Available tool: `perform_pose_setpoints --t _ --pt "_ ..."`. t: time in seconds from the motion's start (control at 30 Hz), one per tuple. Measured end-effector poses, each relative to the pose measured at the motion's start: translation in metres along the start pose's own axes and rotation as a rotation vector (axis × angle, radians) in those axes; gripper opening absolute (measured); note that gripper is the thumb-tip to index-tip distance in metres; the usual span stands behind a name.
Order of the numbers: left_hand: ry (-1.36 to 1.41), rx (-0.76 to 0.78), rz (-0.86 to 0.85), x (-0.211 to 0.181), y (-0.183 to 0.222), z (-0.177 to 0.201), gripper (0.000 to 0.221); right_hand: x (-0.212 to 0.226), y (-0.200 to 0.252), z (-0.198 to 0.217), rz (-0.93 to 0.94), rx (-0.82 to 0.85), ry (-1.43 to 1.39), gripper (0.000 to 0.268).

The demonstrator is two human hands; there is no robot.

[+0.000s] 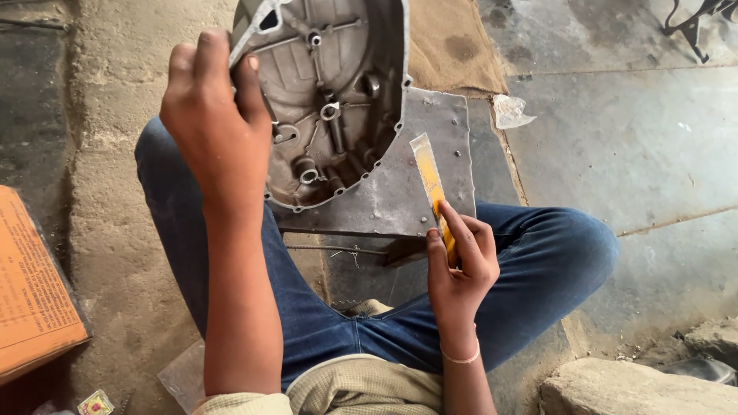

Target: The person uses a hacksaw blade to scrape and clean the interior surfaces and edges of a metal engine casing, turning it repeatedly to reach different sections.

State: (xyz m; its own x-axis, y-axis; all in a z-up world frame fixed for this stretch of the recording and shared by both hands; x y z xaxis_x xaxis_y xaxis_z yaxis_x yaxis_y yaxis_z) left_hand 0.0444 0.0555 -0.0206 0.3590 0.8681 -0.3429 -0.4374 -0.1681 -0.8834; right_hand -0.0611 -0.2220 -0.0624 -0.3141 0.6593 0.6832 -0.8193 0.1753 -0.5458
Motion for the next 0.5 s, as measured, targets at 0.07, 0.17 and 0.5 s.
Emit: perform_pose_setpoints --t 0.07,0.17,0.5 --pt "0.039 -0.017 -0.026 -0.003 0.002 0.001 0.009 0.000 0.000 -0.001 0.014 -0.003 -0.003 0.039" --pt "0.041 -0.015 -0.011 -0.003 0.002 -0.014 0.008 0.000 0.001 -0.001 0.025 -0.001 -0.003 0.039" --pt "0.266 0.032 -0.086 -0.035 0.005 -0.046 0.013 0.004 0.000 -0.004 0.152 0.024 0.025 0.037"
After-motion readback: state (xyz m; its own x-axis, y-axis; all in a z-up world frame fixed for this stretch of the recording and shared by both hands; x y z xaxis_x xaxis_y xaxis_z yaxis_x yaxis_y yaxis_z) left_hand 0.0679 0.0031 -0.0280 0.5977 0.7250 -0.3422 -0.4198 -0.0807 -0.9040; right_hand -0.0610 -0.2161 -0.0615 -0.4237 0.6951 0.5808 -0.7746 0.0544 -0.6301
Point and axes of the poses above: each hand's wrist, its own y-axis away from the middle knuckle, its own z-axis out of the back of the hand, x = y × z, the point moved 2 cm from there along -y, towards the middle knuckle, and after that the axes turned 4 degrees about -z, right-handed, at the moved point
